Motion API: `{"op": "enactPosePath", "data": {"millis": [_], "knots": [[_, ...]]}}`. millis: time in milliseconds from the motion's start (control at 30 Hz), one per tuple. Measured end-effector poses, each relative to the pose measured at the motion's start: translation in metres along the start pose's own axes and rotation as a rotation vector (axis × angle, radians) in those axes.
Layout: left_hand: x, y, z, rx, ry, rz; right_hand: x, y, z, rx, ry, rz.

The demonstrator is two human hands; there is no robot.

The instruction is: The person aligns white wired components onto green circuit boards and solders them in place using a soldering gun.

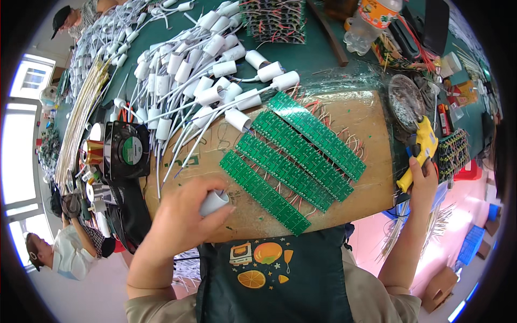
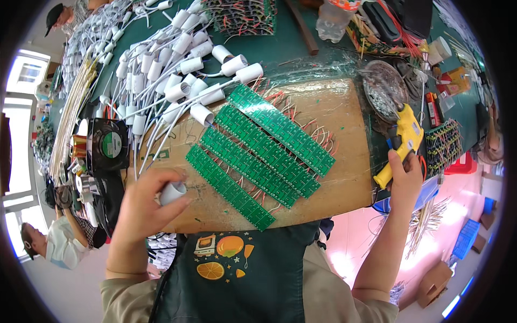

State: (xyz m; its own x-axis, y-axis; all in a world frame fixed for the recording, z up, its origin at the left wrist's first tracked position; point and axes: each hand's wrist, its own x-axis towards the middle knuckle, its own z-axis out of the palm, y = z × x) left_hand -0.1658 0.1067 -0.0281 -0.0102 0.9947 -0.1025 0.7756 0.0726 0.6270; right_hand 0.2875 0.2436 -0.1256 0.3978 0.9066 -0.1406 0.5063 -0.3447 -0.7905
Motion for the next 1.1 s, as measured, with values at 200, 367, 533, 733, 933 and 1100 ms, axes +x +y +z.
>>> {"op": "enactPosePath", "data": {"millis": [200,367,533,733,933,1100], "knots": [[-0.01,-0.037,0.035,0.143,0.082,0.028,-0.021,0.003,-0.003,0.568,0.039,-0.111],[-0.001,-0.043,0.037,0.032,0.16,0.228,-0.079,-0.035,0.028,0.875,-0.271,-0.237],[0.005,-0.058,0.043,0.157,0.199,0.268,-0.123,-0.048,0.05,0.982,-0.828,-0.082],[0.004,-0.055,0.044,0.036,0.244,0.098,-0.162,-0.046,0.067,0.803,-1.053,0.095],[0.004,-0.068,0.047,0.14,0.244,0.16,-0.162,-0.048,0.074,0.706,-1.195,0.064],[0.003,-0.064,0.029,0.352,0.241,0.196,-0.164,-0.06,0.076,0.649,-1.191,0.096]]}}
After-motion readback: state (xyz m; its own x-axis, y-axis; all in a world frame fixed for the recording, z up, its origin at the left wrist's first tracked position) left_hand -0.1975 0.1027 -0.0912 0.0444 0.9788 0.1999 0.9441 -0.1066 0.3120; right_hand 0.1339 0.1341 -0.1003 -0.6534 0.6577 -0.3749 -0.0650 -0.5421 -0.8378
